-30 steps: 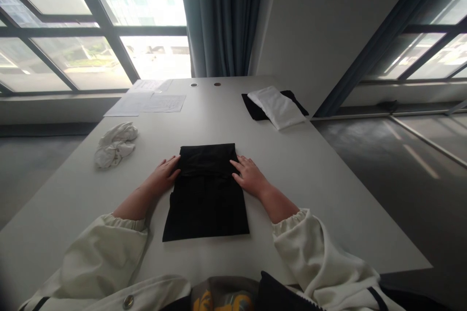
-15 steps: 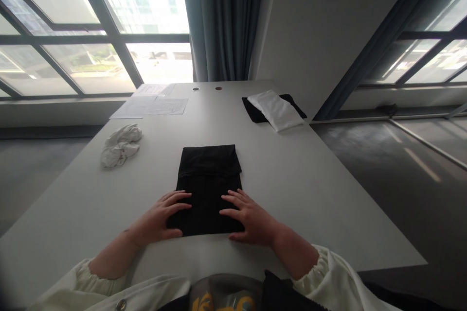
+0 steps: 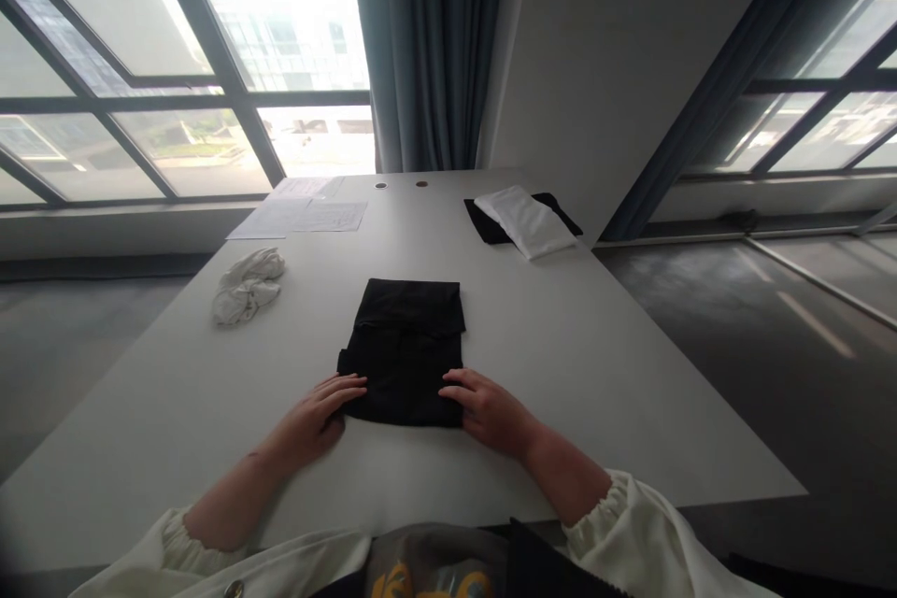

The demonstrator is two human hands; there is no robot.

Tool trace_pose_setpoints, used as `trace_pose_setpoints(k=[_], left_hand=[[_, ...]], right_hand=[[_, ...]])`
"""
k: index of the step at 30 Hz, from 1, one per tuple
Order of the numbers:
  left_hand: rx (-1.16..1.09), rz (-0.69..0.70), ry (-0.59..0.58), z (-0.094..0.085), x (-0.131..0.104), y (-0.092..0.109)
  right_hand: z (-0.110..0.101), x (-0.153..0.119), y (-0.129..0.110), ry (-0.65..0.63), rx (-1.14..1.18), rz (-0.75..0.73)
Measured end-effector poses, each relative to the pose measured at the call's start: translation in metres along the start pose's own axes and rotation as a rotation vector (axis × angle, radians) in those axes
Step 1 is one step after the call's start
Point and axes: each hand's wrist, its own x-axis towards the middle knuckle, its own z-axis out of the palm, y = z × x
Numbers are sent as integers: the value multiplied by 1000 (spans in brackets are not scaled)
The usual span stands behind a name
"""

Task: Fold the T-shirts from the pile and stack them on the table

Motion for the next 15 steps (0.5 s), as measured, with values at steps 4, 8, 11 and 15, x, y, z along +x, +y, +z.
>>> trace_pose_setpoints(k=[4, 8, 11, 15], left_hand=[[-46, -119, 62, 0, 3, -3], [-29, -224, 171, 2, 8, -3], [-31, -326, 254, 2, 11, -5], [-52, -389, 284, 1, 13, -9]], right_hand=[[-3, 4, -3, -73, -34, 28], [2, 9, -5, -138, -113, 103], [9, 15, -5, -103, -149, 128], [15, 18, -4, -35, -158, 115]])
